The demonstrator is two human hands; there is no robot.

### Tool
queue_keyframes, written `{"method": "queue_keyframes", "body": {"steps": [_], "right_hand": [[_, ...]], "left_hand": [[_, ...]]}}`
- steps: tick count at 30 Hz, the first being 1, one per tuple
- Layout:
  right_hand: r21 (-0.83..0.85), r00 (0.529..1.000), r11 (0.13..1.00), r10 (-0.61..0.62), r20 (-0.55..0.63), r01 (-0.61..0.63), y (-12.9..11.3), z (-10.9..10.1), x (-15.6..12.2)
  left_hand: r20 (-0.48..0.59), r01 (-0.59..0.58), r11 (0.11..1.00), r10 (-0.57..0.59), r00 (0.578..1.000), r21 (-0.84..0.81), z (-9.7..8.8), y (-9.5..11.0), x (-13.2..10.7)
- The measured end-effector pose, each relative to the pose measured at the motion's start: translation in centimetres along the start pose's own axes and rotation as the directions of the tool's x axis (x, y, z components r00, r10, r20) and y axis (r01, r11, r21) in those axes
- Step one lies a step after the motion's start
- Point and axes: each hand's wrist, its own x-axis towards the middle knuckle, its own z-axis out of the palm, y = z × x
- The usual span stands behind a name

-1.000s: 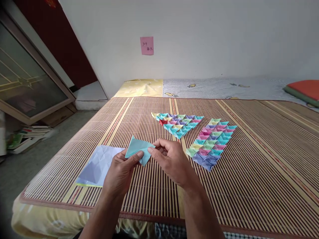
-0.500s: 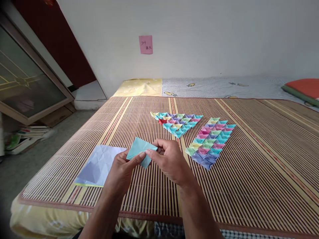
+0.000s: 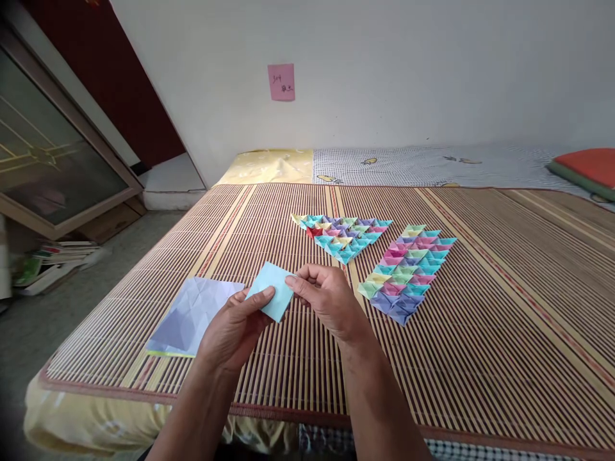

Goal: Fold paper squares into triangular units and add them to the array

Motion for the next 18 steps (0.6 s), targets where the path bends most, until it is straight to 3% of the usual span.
{"method": "queue_keyframes", "body": {"steps": [5,11,18], "right_hand": [[0.055,0.999,0.998,0.006,-0.041,-0.004,0.4,0.9,0.3],[-0.012,0.987,0.999,0.051,0.152,-0.05,0.5,1.3,0.2],[-0.041,0.979,0.999,0.016,0.203,-0.007,1.1,1.2,0.2]], "left_hand": [[-0.051,-0.001,0.996,-0.003,0.999,-0.085,0.0,0.0,0.3],[-0.126,-0.025,0.992,0.01,0.992,-0.124,-0.3,0.0,0.6],[-0.15,0.031,0.98,-0.061,0.987,-0.198,-0.1,0.3,0.8]]}}
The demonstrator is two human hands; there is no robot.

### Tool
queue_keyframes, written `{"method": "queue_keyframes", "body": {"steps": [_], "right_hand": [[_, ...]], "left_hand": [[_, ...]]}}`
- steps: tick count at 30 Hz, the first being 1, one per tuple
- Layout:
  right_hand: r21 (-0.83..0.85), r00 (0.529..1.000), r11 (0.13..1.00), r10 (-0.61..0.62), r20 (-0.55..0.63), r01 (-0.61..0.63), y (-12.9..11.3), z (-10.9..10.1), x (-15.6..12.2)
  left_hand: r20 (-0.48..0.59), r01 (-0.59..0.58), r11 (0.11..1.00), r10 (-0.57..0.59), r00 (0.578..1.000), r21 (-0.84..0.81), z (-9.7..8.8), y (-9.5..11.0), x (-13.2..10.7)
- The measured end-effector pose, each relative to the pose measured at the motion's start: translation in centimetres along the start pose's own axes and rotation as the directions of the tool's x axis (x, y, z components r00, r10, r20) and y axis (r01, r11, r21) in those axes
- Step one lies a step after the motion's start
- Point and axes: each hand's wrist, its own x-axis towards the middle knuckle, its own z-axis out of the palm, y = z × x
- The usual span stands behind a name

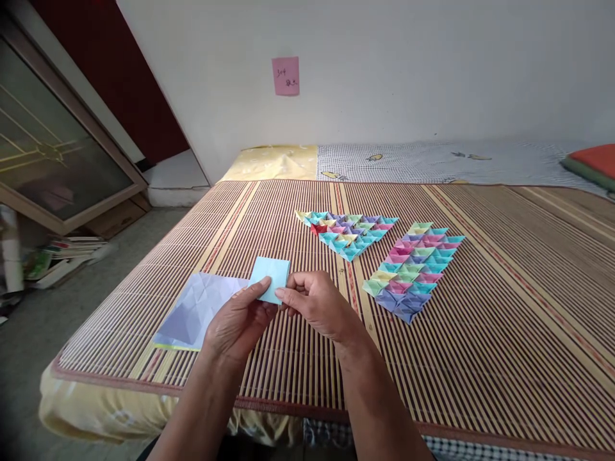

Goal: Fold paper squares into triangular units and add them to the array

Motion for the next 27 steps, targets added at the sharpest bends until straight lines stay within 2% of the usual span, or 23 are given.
{"method": "queue_keyframes", "body": {"steps": [7,13,21,25,27], "right_hand": [[0.022,1.0,1.0,-0.022,0.0,0.022,0.0,0.0,0.1],[0.004,0.993,0.997,-0.082,-0.082,0.083,-0.7,0.0,-0.3],[-0.129,0.984,0.976,-0.178,-0.01,0.175,-1.8,0.9,-0.8],[-0.183,0.982,0.968,-0.184,-0.038,0.174,-1.8,1.0,-0.8],[-0.201,0.979,0.963,-0.194,-0.058,0.179,-1.8,1.0,-0.8]], "left_hand": [[-0.082,0.026,0.997,-0.031,0.996,-0.067,0.6,0.2,-0.3],[-0.102,0.044,0.985,-0.062,0.993,-0.169,0.9,0.5,-0.2],[-0.046,0.116,0.969,-0.13,0.99,-0.22,0.0,0.3,0.6],[-0.075,0.096,0.972,-0.114,0.991,-0.217,0.1,0.4,0.6],[-0.088,0.047,0.977,-0.066,0.994,-0.206,0.4,0.4,0.3]]}}
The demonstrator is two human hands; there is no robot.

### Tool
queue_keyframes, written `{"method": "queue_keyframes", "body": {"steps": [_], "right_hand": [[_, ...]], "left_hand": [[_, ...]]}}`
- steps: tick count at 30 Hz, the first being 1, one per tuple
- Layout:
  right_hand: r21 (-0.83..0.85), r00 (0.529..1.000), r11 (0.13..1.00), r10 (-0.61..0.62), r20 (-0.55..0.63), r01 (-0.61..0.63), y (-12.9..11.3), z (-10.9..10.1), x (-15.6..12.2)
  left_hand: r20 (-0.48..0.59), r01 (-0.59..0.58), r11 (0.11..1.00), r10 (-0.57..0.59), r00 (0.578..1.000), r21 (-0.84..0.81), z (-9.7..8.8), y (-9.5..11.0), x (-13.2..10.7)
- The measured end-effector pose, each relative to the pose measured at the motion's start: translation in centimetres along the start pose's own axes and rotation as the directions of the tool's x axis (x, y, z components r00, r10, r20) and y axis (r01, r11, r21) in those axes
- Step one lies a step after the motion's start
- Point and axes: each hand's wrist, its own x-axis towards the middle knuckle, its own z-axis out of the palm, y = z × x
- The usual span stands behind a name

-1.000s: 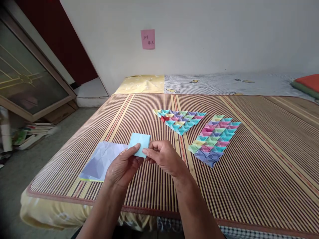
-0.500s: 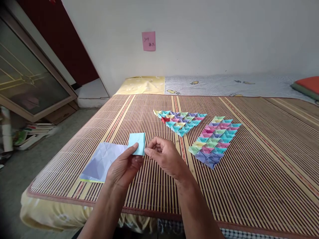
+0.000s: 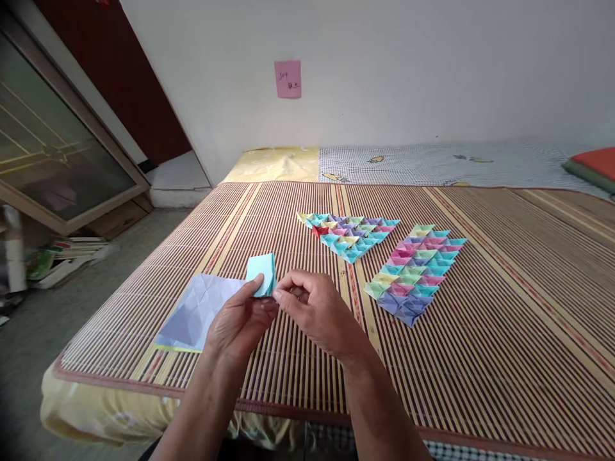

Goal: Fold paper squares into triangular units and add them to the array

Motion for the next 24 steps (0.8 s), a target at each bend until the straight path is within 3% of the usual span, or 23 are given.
{"method": "queue_keyframes", "body": {"steps": [5,8,14,19,24], "right_hand": [[0.012,0.997,1.0,0.01,-0.075,-0.009,0.3,0.1,0.2],[0.052,0.996,0.998,0.04,-0.078,-0.036,0.7,0.2,0.4],[0.068,0.995,0.996,0.07,-0.072,-0.065,1.3,0.2,0.4],[0.008,0.996,0.999,0.041,-0.081,-0.04,1.4,0.5,0.3],[-0.035,0.996,0.999,-0.016,-0.087,0.013,1.3,0.7,0.4]], "left_hand": [[0.084,-0.216,0.971,0.208,0.974,0.099,0.0,-0.4,-0.8],[0.113,-0.27,0.95,0.254,0.961,0.158,-0.2,-0.6,-1.0],[0.139,-0.236,0.963,0.218,0.966,0.133,-0.3,-0.6,-0.7],[0.128,-0.176,0.979,0.162,0.978,0.103,-0.3,-0.6,-0.4],[0.133,-0.192,0.973,0.175,0.976,0.131,-0.4,-0.6,-0.4]]}}
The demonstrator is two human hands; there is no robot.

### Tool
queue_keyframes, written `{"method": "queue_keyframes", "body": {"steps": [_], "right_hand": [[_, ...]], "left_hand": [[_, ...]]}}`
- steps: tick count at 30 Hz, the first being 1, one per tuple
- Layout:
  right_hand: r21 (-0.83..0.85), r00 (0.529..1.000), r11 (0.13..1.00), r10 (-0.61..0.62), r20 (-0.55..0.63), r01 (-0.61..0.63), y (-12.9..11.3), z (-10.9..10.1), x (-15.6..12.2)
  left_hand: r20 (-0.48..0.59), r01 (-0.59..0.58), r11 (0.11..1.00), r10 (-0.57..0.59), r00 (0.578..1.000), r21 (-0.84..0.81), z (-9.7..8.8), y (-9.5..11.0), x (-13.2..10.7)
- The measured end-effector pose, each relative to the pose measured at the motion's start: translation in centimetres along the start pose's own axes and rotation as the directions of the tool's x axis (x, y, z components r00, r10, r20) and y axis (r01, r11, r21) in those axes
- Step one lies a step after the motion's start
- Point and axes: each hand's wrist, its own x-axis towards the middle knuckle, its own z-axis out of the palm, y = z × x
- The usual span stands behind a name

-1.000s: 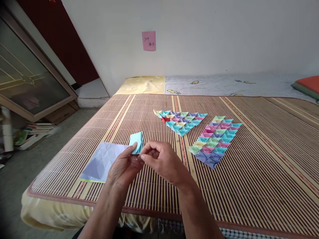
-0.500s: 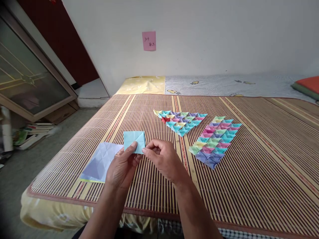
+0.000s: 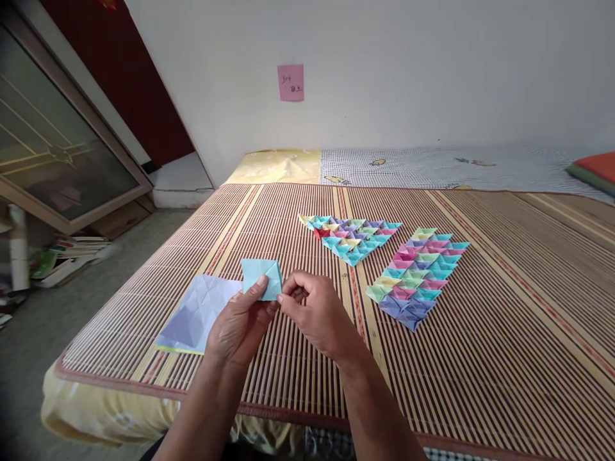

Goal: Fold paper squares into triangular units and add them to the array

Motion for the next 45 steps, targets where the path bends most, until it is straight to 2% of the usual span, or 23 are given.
{"method": "queue_keyframes", "body": {"steps": [7,11,14,17,23,29,33,40,45], "right_hand": [[0.004,0.999,0.999,-0.033,-0.006,0.033,0.0,-0.1,0.1],[0.031,1.0,0.999,0.01,-0.008,-0.01,0.4,0.0,0.2],[0.058,0.997,0.998,0.042,-0.058,-0.039,0.0,0.0,0.2],[0.063,0.992,0.998,0.033,-0.125,-0.026,-0.8,0.0,0.1],[-0.028,0.981,1.0,-0.01,-0.195,0.004,-1.6,0.3,-0.1],[0.072,0.986,0.997,0.012,-0.169,0.001,-1.6,0.0,0.0],[0.146,0.99,0.989,0.045,-0.131,-0.026,-1.9,-0.3,0.0],[0.181,0.991,0.983,0.043,-0.127,-0.02,-1.4,-0.7,0.0],[0.122,0.992,0.992,0.04,-0.117,-0.026,-1.1,-1.3,0.0]], "left_hand": [[0.038,0.068,0.996,-0.066,0.997,-0.05,-0.1,0.4,0.1],[-0.01,0.014,1.0,-0.014,1.0,-0.025,0.1,0.6,0.0],[-0.049,-0.043,0.998,0.046,0.998,0.051,0.1,0.4,-0.2],[0.006,-0.149,0.978,0.15,0.989,0.146,0.0,0.0,-0.4],[0.146,-0.348,0.838,0.316,0.937,0.42,-0.3,-0.7,-1.1],[0.16,-0.433,0.696,0.423,0.892,0.573,-0.5,-0.7,-1.5],[0.182,-0.444,0.635,0.436,0.881,0.632,-0.5,-0.7,-1.7],[0.192,-0.448,0.633,0.432,0.881,0.631,-0.3,-0.7,-1.7],[0.157,-0.363,0.771,0.332,0.93,0.523,-0.4,-0.6,-1.4]]}}
